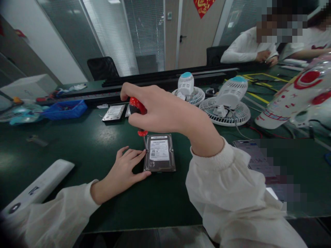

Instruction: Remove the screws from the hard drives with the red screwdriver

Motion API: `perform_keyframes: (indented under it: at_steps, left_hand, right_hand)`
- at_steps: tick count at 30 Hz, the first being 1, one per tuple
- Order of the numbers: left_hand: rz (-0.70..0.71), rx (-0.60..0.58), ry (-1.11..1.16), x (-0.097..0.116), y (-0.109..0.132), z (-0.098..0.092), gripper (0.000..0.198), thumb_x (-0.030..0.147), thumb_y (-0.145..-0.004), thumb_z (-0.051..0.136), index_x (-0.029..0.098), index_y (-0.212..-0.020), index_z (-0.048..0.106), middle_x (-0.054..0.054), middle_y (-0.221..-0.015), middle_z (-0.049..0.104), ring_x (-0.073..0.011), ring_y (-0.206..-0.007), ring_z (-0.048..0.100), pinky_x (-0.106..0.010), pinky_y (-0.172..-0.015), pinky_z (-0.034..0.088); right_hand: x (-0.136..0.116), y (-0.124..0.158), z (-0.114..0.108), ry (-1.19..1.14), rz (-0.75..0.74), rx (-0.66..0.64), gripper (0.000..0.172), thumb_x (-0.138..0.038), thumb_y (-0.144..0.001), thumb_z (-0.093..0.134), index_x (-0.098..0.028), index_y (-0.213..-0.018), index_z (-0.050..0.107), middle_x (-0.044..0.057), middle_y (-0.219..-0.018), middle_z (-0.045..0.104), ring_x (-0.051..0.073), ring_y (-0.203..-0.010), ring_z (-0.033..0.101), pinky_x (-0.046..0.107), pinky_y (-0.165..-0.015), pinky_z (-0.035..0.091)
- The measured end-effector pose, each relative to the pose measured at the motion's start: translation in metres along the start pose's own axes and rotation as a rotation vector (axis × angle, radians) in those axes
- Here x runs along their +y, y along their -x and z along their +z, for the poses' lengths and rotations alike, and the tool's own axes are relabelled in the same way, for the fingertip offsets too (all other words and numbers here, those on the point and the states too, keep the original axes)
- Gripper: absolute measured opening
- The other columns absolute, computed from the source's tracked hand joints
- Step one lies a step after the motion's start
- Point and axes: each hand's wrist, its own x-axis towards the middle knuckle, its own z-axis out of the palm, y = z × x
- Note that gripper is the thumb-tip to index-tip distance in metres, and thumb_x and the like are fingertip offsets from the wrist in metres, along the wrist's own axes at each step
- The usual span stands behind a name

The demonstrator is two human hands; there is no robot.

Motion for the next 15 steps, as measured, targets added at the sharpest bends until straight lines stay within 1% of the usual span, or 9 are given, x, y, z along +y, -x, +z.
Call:
perform_keyframes:
  at_steps: [2, 5, 6, 8, 10, 11, 13, 15]
  left_hand:
    - [-0.002, -0.003, 0.003, 0.0001, 0.0001, -0.0005, 0.062, 0.057, -0.095, 0.063, 0.014, -0.140, 0.059, -0.015, -0.126, 0.071, -0.0329, -0.116, 0.065, -0.064, -0.114, 0.032]
    - [-0.007, -0.015, 0.009, -0.0002, 0.0006, -0.0015, 0.062, 0.057, -0.096, 0.062, 0.015, -0.141, 0.059, -0.015, -0.126, 0.071, -0.0323, -0.117, 0.065, -0.063, -0.115, 0.032]
    - [-0.007, -0.017, 0.011, -0.0004, 0.0007, -0.0016, 0.062, 0.057, -0.096, 0.062, 0.014, -0.141, 0.058, -0.015, -0.126, 0.071, -0.0322, -0.117, 0.065, -0.063, -0.115, 0.032]
    - [-0.006, -0.015, 0.017, -0.0009, 0.0008, -0.0014, 0.063, 0.057, -0.096, 0.062, 0.013, -0.141, 0.059, -0.015, -0.126, 0.071, -0.0325, -0.117, 0.065, -0.063, -0.115, 0.031]
    - [-0.005, -0.010, 0.022, -0.0011, 0.0007, -0.0010, 0.063, 0.057, -0.096, 0.063, 0.012, -0.140, 0.059, -0.015, -0.126, 0.071, -0.0327, -0.117, 0.065, -0.064, -0.115, 0.031]
    - [-0.006, -0.008, 0.023, -0.0011, 0.0006, -0.0008, 0.063, 0.057, -0.096, 0.063, 0.012, -0.140, 0.059, -0.015, -0.125, 0.071, -0.0328, -0.117, 0.065, -0.064, -0.115, 0.031]
    - [-0.007, -0.009, 0.025, -0.0009, 0.0005, -0.0008, 0.063, 0.057, -0.096, 0.063, 0.012, -0.140, 0.059, -0.015, -0.126, 0.071, -0.0327, -0.117, 0.065, -0.064, -0.115, 0.030]
    - [-0.007, -0.009, 0.027, -0.0006, 0.0004, -0.0011, 0.063, 0.057, -0.096, 0.063, 0.012, -0.140, 0.059, -0.015, -0.126, 0.071, -0.0325, -0.117, 0.065, -0.064, -0.115, 0.031]
  right_hand:
    - [-0.0005, -0.0006, 0.0001, 0.013, 0.020, 0.010, 0.035, -0.032, -0.092, 0.055, -0.019, -0.125, 0.057, 0.000, -0.094, 0.064, 0.012, -0.075, 0.052, 0.028, -0.071, 0.036]
    - [0.0001, -0.0010, 0.0007, 0.064, 0.090, 0.043, 0.031, -0.043, -0.095, 0.054, -0.019, -0.113, 0.063, 0.000, -0.086, 0.063, 0.013, -0.073, 0.052, 0.029, -0.069, 0.034]
    - [0.0005, -0.0008, 0.0006, 0.073, 0.098, 0.049, 0.030, -0.042, -0.095, 0.055, -0.019, -0.110, 0.064, 0.000, -0.085, 0.063, 0.013, -0.072, 0.051, 0.029, -0.069, 0.033]
    - [0.0010, -0.0004, -0.0001, 0.065, 0.083, 0.042, 0.028, -0.035, -0.092, 0.057, -0.018, -0.113, 0.064, 0.000, -0.085, 0.063, 0.012, -0.071, 0.050, 0.029, -0.068, 0.032]
    - [0.0009, -0.0001, -0.0009, 0.039, 0.056, 0.014, 0.032, -0.028, -0.088, 0.058, -0.019, -0.119, 0.062, -0.001, -0.087, 0.063, 0.011, -0.070, 0.049, 0.029, -0.067, 0.031]
    - [0.0006, -0.0002, -0.0011, 0.032, 0.053, 0.006, 0.034, -0.027, -0.088, 0.058, -0.019, -0.121, 0.061, -0.001, -0.088, 0.064, 0.011, -0.070, 0.049, 0.029, -0.066, 0.030]
    - [-0.0002, -0.0005, -0.0011, 0.044, 0.080, 0.016, 0.032, -0.032, -0.091, 0.057, -0.020, -0.120, 0.062, -0.001, -0.089, 0.065, 0.012, -0.071, 0.050, 0.029, -0.066, 0.030]
    - [-0.0006, -0.0009, -0.0010, 0.077, 0.120, 0.047, 0.029, -0.040, -0.094, 0.056, -0.019, -0.111, 0.066, 0.001, -0.087, 0.065, 0.012, -0.071, 0.051, 0.029, -0.066, 0.030]
